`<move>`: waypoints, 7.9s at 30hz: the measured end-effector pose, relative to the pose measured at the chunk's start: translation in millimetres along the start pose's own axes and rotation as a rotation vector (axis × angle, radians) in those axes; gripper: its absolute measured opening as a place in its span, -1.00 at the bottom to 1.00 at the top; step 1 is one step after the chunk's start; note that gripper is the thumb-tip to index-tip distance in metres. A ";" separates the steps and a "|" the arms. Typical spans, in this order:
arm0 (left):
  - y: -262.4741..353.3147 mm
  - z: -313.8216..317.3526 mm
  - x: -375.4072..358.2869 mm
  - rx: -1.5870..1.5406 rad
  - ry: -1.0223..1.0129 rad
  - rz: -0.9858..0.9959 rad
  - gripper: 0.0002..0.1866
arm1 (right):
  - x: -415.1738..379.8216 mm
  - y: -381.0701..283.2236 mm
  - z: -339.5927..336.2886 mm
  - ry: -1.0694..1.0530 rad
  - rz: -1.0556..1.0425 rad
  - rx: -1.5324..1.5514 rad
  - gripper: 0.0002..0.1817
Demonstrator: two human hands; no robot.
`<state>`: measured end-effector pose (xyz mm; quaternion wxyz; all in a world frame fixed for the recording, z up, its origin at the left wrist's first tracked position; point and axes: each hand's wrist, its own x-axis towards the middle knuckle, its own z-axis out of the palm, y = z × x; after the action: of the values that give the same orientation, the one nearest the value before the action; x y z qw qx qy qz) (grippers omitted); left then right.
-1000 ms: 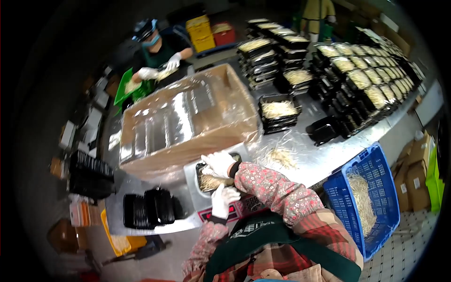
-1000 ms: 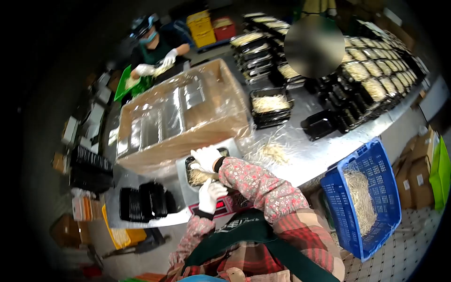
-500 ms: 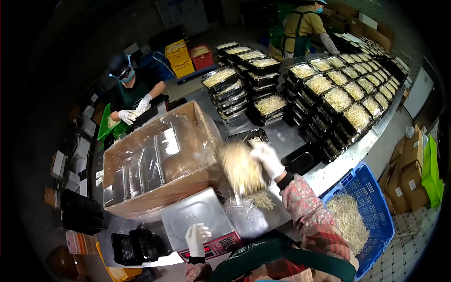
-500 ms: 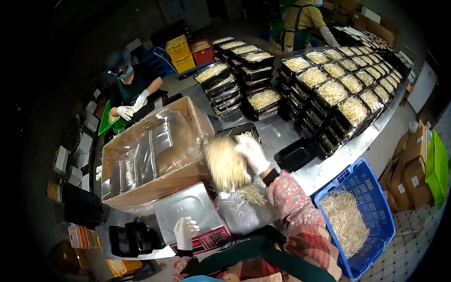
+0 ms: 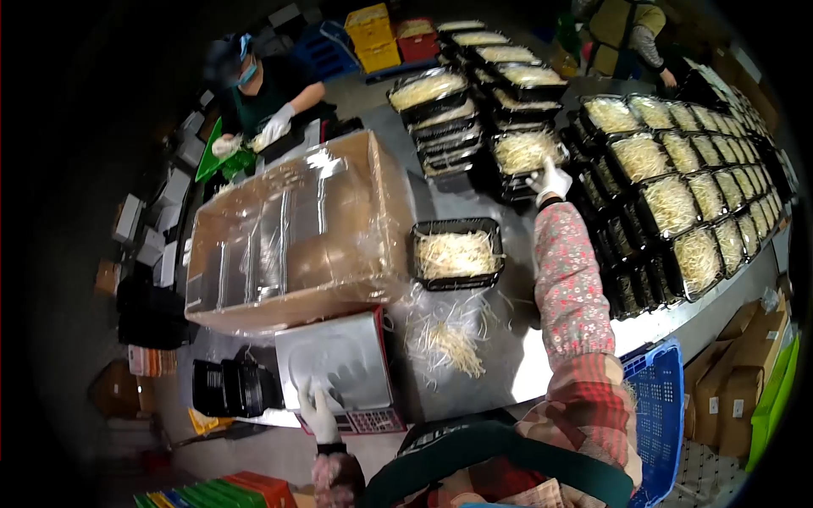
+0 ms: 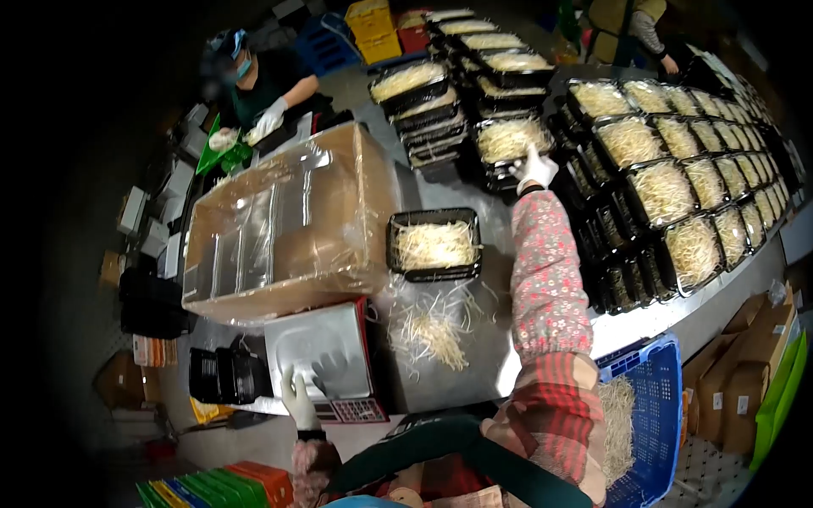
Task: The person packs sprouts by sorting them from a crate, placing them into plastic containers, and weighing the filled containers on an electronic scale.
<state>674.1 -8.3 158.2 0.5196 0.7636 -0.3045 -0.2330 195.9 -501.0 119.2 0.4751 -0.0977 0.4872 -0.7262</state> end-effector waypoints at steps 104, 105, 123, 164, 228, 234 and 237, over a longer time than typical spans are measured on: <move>-43.0 428.4 -548.5 0.127 -1.802 -0.751 -0.60 | -407.9 -113.3 -740.9 0.330 0.072 -0.023 -0.17; -54.3 439.8 -539.6 0.294 -1.819 -0.610 -0.59 | -409.9 -118.8 -747.1 0.324 0.063 0.010 -0.18; -65.8 383.2 -560.1 0.009 -1.690 -0.953 -0.48 | -384.3 -115.5 -746.9 -0.031 -0.081 -0.158 -0.49; -72.6 459.9 -539.0 1.057 -2.007 1.401 0.37 | -409.7 -150.9 -752.7 -0.172 0.639 -1.624 0.35; -153.7 484.6 -510.4 0.609 -2.154 0.322 -0.33 | -333.2 -95.2 -771.5 -0.065 0.363 -1.453 0.30; -30.3 445.4 -484.2 0.266 -2.078 0.081 -0.47 | -385.0 -83.4 -722.3 0.080 0.251 -1.552 -0.07; 34.6 411.7 -466.4 0.237 -1.907 0.200 -0.57 | -385.2 -84.2 -721.5 0.119 0.229 -1.556 -0.11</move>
<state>60.3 43.8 64.3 -0.0089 0.2715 -0.6836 -0.6774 -86.6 251.2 -55.0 0.3152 -0.3125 0.8871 -0.1270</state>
